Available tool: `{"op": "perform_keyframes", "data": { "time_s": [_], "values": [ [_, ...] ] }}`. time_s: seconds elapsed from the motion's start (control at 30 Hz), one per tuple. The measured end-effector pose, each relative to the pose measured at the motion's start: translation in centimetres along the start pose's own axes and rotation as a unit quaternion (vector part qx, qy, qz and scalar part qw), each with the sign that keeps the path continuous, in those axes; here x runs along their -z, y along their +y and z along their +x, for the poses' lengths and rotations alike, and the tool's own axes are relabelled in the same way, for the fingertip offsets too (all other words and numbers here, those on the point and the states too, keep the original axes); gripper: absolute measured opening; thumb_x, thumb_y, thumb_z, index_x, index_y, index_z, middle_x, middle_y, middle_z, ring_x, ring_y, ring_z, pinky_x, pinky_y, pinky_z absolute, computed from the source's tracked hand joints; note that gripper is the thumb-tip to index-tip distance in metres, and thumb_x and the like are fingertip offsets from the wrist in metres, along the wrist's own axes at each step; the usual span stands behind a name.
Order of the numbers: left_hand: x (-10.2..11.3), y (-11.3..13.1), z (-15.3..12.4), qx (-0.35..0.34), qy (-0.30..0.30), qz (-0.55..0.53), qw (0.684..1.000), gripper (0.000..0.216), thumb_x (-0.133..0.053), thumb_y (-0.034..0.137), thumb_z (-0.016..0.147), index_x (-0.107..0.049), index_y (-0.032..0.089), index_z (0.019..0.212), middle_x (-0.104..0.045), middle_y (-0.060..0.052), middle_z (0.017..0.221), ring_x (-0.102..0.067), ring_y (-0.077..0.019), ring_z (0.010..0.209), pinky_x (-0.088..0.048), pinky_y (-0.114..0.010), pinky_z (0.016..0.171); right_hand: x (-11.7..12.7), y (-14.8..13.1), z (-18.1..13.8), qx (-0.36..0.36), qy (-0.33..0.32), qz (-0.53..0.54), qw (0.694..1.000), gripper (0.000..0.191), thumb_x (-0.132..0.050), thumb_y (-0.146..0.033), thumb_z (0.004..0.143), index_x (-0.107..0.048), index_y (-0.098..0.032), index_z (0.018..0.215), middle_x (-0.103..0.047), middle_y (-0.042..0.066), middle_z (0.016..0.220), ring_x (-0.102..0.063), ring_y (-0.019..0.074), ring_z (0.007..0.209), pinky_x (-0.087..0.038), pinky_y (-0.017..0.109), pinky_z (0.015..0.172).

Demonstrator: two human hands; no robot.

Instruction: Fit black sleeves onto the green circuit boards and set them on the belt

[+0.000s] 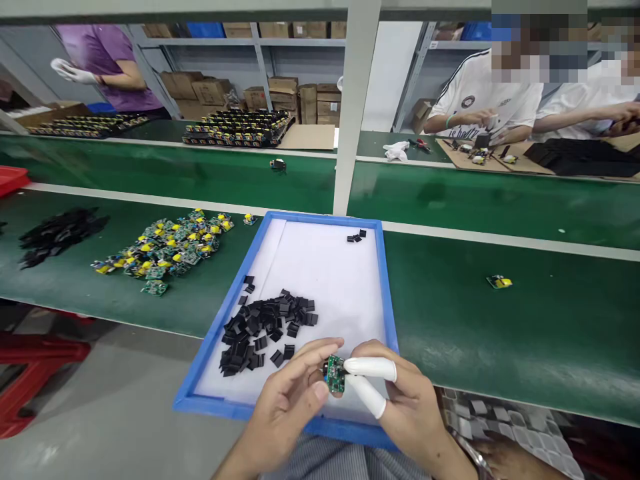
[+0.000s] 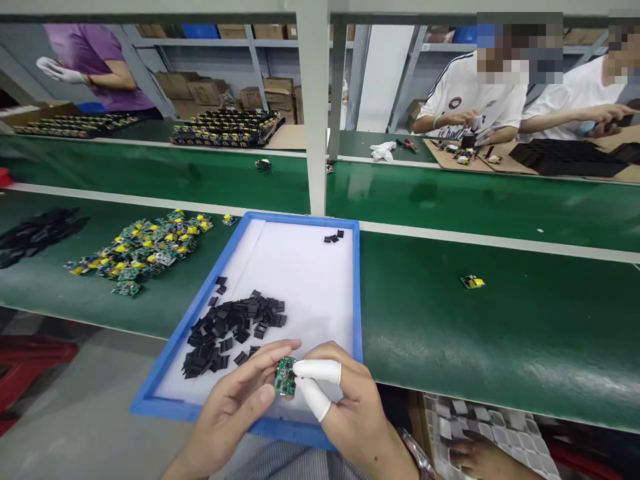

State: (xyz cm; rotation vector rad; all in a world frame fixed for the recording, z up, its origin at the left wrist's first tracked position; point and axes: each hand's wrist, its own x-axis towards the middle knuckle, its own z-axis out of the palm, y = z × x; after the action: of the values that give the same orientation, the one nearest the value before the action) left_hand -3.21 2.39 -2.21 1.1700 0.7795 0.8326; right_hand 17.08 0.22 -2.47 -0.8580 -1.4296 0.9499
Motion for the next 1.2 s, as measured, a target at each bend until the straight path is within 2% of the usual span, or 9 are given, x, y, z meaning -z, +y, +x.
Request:
{"op": "perform_keyframes", "data": {
  "time_s": [0.13, 0.37, 0.57, 0.67, 0.87, 1.0, 1.2],
  "values": [
    [-0.1, -0.6, 0.0, -0.013, 0.036, 0.012, 0.999, 0.042, -0.075, 0.023, 0.088, -0.070, 0.030, 0.128, -0.060, -0.009, 0.127, -0.065, -0.0217, 0.107, -0.056, -0.028, 0.090, -0.4, 0.0, 0.1, 0.025, -0.009, -0.024, 0.999, 0.049, -0.061, 0.005, 0.090, -0.069, -0.027, 0.126, -0.066, 0.007, 0.100, -0.065, 0.0210, 0.088, -0.053, 0.036, 0.073],
    [0.0, -0.9, 0.1, -0.025, 0.032, 0.020, 0.999, 0.042, -0.073, 0.019, 0.089, -0.070, 0.035, 0.128, -0.065, -0.006, 0.128, -0.064, -0.0212, 0.116, -0.055, -0.027, 0.096, 0.0, -0.6, 0.2, 0.063, -0.041, -0.095, 0.993, 0.052, -0.057, 0.008, 0.090, -0.064, -0.022, 0.132, -0.065, 0.010, 0.100, -0.060, 0.0220, 0.088, -0.051, 0.039, 0.073],
    [0.0, -0.8, 0.1, -0.024, 0.036, 0.057, 0.997, 0.041, -0.075, 0.021, 0.088, -0.072, 0.034, 0.127, -0.068, -0.007, 0.127, -0.066, -0.0225, 0.111, -0.057, -0.028, 0.090, 0.6, -1.5, 0.2, 0.009, -0.091, -0.136, 0.986, 0.048, -0.056, 0.004, 0.091, -0.064, -0.024, 0.130, -0.065, 0.008, 0.101, -0.061, 0.0213, 0.087, -0.050, 0.036, 0.072],
    [-0.3, -0.6, 0.3, -0.006, 0.042, 0.048, 0.998, 0.043, -0.076, 0.023, 0.087, -0.070, 0.035, 0.128, -0.071, -0.006, 0.126, -0.068, -0.0204, 0.103, -0.058, -0.028, 0.087, 0.8, -1.6, 0.3, -0.016, -0.092, -0.151, 0.984, 0.045, -0.056, 0.000, 0.094, -0.065, -0.025, 0.129, -0.066, 0.007, 0.100, -0.063, 0.0201, 0.085, -0.051, 0.033, 0.071],
    [-0.8, -0.4, 0.5, 0.028, 0.059, 0.014, 0.998, 0.034, -0.077, 0.025, 0.086, -0.074, 0.028, 0.120, -0.075, -0.007, 0.112, -0.070, -0.0176, 0.089, -0.059, -0.026, 0.078, 0.9, -1.8, 0.4, -0.003, -0.086, -0.156, 0.984, 0.038, -0.058, -0.002, 0.094, -0.070, -0.024, 0.123, -0.068, 0.006, 0.097, -0.064, 0.0181, 0.081, -0.050, 0.030, 0.069],
    [-0.8, -0.6, 0.5, 0.013, 0.064, 0.032, 0.997, 0.032, -0.080, 0.024, 0.084, -0.077, 0.029, 0.115, -0.075, -0.005, 0.109, -0.068, -0.0138, 0.080, -0.060, -0.024, 0.074, 0.9, -2.1, 0.4, -0.040, -0.088, -0.150, 0.984, 0.033, -0.058, -0.004, 0.093, -0.072, -0.024, 0.115, -0.068, 0.005, 0.096, -0.064, 0.0181, 0.082, -0.049, 0.030, 0.070],
    [-0.8, -1.1, 0.3, -0.015, 0.053, 0.030, 0.998, 0.036, -0.079, 0.019, 0.083, -0.078, 0.033, 0.115, -0.075, -0.003, 0.114, -0.067, -0.0111, 0.076, -0.060, -0.023, 0.072, 0.9, -2.5, 0.6, -0.088, -0.101, -0.157, 0.978, 0.024, -0.057, -0.007, 0.094, -0.071, -0.025, 0.102, -0.064, 0.002, 0.086, -0.059, 0.0162, 0.072, -0.043, 0.028, 0.063]
  ]
}}
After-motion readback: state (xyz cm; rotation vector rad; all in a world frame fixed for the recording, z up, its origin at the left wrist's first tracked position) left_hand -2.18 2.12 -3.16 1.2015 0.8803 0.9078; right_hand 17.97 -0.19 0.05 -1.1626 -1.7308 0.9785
